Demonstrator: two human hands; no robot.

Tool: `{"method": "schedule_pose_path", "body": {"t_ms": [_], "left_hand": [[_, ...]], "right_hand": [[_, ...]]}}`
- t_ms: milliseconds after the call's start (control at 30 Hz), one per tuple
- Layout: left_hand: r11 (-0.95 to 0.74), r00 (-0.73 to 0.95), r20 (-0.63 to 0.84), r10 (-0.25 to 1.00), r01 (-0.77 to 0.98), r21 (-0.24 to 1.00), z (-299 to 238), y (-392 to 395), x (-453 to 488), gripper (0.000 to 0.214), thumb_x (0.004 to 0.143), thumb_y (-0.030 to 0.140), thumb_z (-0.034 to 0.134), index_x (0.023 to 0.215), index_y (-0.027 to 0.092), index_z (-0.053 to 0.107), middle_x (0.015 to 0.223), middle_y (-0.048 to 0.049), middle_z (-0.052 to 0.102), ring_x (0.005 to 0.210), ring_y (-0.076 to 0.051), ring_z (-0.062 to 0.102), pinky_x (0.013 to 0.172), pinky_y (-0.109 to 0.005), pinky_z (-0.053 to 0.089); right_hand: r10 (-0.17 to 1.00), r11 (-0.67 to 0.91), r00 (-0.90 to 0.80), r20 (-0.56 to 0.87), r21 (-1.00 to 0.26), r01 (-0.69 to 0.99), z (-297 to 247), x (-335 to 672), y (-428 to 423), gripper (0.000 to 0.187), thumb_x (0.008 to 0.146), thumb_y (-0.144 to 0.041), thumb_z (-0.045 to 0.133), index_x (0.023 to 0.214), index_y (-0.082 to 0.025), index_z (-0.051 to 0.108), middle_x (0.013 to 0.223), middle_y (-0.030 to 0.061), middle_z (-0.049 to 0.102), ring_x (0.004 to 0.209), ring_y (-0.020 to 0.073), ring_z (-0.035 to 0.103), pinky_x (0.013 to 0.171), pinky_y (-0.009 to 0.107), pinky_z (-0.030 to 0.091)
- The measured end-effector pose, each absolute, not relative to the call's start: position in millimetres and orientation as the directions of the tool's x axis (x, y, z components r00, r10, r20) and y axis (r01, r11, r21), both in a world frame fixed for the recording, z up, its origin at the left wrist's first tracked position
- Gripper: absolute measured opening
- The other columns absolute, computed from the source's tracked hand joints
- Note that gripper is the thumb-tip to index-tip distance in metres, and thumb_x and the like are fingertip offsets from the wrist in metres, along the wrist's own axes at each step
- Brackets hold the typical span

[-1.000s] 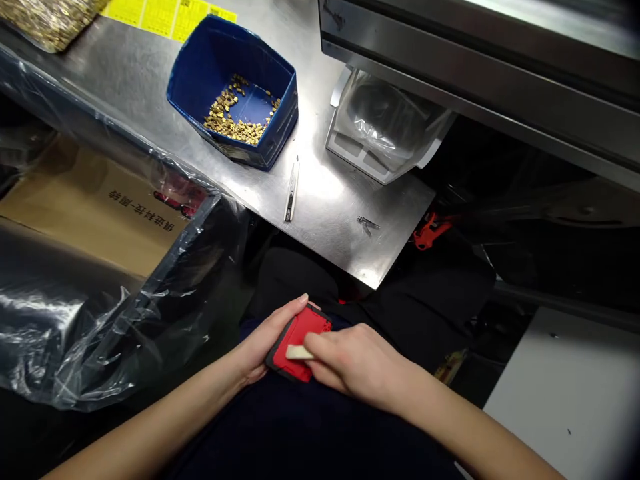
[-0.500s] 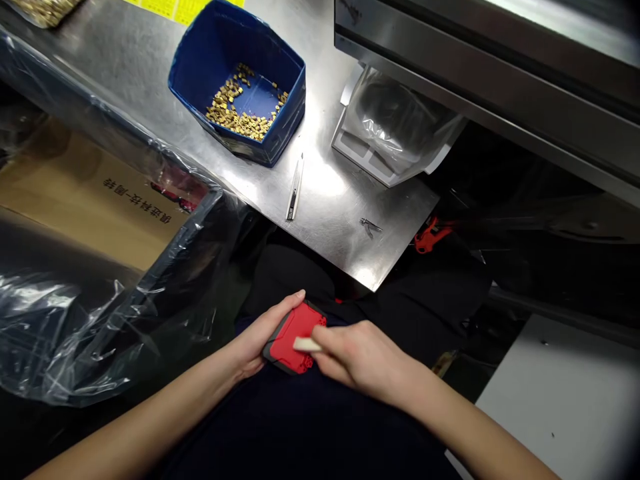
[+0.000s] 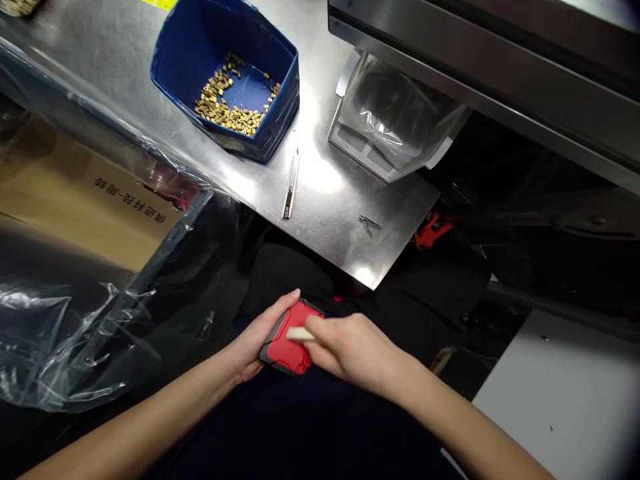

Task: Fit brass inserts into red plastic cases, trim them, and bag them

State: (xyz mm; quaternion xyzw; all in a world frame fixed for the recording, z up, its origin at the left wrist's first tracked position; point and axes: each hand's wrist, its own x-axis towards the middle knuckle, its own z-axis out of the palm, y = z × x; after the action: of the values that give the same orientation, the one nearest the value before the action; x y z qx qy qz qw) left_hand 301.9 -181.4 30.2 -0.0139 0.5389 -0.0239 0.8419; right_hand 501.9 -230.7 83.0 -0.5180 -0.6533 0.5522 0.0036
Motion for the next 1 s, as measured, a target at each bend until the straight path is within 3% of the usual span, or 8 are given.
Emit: {"method": "schedule_pose_path", "body": {"t_ms": [467, 1000], "left_hand": [[0.995, 0.411, -0.911, 0.038, 0.064, 0.070, 34, -177, 307, 0.047, 0.090, 0.061, 0.065, 0.091, 0.015, 0.073, 0.075, -0.0061, 0.072, 0.059, -0.016, 0.063, 0.055, -0.024, 0.051], [0.993, 0.392, -0.920, 0.023, 0.096, 0.066, 33, -172, 308, 0.050, 0.089, 0.064, 0.065, 0.095, 0.015, 0.072, 0.077, -0.0073, 0.073, 0.060, -0.018, 0.064, 0.054, -0.024, 0.050]], "right_hand": [[0.627, -0.193, -0.409, -0.663, -0.641, 0.743, 93, 494, -228, 0.010, 0.103, -0.031, 0.049, 0.098, -0.025, 0.053, 0.083, -0.0014, 0.072, 0.064, 0.0140, 0.063, 0.057, 0.025, 0.028], [0.599, -0.198, -0.349, -0.721, -0.556, 0.807, 98, 490, -220, 0.015, 0.106, -0.034, 0.044, 0.099, -0.025, 0.053, 0.079, -0.0005, 0.072, 0.063, 0.0158, 0.065, 0.056, 0.026, 0.028]]}}
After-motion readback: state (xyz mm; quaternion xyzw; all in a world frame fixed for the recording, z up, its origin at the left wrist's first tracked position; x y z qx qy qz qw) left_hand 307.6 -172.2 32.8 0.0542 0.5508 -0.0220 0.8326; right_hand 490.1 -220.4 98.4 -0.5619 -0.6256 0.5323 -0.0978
